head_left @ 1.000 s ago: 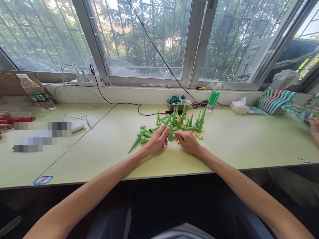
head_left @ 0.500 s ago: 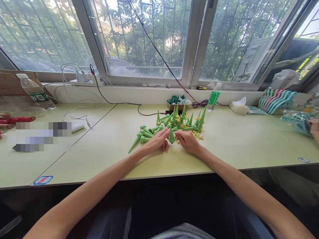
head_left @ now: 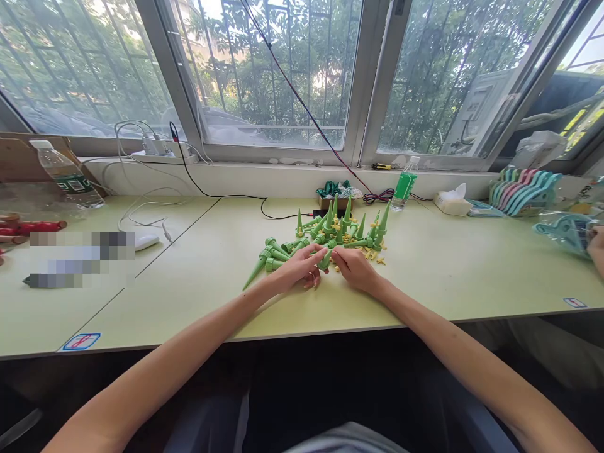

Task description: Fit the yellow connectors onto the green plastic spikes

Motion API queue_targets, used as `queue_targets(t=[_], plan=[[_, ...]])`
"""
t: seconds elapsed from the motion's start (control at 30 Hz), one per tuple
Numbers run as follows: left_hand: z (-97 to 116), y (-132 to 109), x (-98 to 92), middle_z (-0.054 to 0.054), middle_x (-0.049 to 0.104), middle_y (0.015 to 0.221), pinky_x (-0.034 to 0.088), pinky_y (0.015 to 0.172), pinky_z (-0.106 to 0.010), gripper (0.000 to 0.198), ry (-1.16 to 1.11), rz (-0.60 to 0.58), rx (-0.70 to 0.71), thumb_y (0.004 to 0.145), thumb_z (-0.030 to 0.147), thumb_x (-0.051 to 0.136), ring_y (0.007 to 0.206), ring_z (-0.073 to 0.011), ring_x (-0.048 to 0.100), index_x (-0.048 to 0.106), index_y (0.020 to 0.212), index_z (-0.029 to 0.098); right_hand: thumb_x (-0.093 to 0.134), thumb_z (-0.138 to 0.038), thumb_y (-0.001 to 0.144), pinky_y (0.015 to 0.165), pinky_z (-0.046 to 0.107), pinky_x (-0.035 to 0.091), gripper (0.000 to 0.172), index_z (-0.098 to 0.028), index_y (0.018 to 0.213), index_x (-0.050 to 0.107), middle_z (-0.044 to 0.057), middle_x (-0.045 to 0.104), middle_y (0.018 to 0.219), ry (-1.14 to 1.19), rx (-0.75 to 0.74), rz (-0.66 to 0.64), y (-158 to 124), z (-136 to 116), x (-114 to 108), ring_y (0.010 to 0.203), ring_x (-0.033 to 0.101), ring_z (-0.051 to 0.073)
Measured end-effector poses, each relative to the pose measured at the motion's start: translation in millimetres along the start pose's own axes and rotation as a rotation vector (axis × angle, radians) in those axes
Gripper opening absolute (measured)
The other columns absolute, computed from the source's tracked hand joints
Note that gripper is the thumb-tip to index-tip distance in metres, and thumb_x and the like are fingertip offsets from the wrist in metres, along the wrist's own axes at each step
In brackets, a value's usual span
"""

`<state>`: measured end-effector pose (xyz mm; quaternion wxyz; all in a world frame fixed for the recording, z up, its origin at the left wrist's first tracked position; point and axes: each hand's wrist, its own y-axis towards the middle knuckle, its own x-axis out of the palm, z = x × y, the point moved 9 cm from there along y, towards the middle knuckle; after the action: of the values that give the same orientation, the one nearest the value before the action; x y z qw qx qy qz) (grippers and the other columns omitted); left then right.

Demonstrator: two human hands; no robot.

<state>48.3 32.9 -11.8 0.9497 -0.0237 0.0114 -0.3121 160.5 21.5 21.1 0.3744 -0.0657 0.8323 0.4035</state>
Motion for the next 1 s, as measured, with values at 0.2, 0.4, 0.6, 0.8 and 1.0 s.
queue_targets(t=[0.2,0.4,0.6,0.8,1.0], plan=[[1.4,-0.1,0.7,-0.001,0.063,0.08,0.033,0.039,-0.018,0.051,0.029,0.001,0.011,0.084,0.066,0.064,0.048,-0.0065,0.053,0.052,0.103,0.02,0.03,-0.041,0.107,0.059,0.027,0.033,0.04,-0.022,0.074,0.042,0.001,0.054,0.064,0.0,0.0,-0.025,-0.9,1.5,2.9,0.055,0.045,0.013],[-0.3,0.9,0.2,0.0,0.06,0.078,0.031,0.041,-0.016,0.052,0.079,-0.002,0.013,0.086,0.067,0.061,0.049,-0.0047,0.047,0.052,0.106,0.02,0.033,-0.036,0.106,0.059,0.025,0.033,0.037,-0.021,0.076,0.048,0.001,0.056,0.065,0.018,0.005,-0.038,-1.5,3.1,5.4,0.056,0.046,0.013],[1.8,-0.8,0.3,0.002,0.053,0.076,0.032,0.041,-0.017,0.051,0.119,0.002,0.031,0.085,0.066,0.064,0.051,-0.0052,0.045,0.054,0.108,0.021,0.035,-0.034,0.104,0.057,0.025,0.03,0.035,-0.022,0.072,0.041,-0.002,0.047,0.061,0.039,0.008,-0.034,-0.4,2.5,5.5,0.054,0.039,0.012],[3.5,-1.3,-3.5,0.007,0.044,0.065,0.029,0.041,-0.019,0.053,0.216,0.05,0.055,0.081,0.064,0.069,0.049,-0.0068,0.041,0.055,0.113,0.024,0.035,-0.035,0.104,0.057,0.025,0.029,0.034,-0.022,0.073,0.039,-0.002,0.046,0.061,0.065,0.015,-0.059,0.4,0.7,5.8,0.054,0.038,0.012],[13.7,-4.1,-1.6,0.007,0.045,0.071,0.028,0.041,-0.02,0.056,0.242,0.093,0.104,0.077,0.062,0.074,0.047,-0.0046,0.036,0.055,0.11,0.022,0.035,-0.036,0.105,0.057,0.025,0.028,0.035,-0.022,0.074,0.041,-0.002,0.047,0.062,0.042,0.021,-0.058,-0.1,4.5,8.3,0.054,0.038,0.012]])
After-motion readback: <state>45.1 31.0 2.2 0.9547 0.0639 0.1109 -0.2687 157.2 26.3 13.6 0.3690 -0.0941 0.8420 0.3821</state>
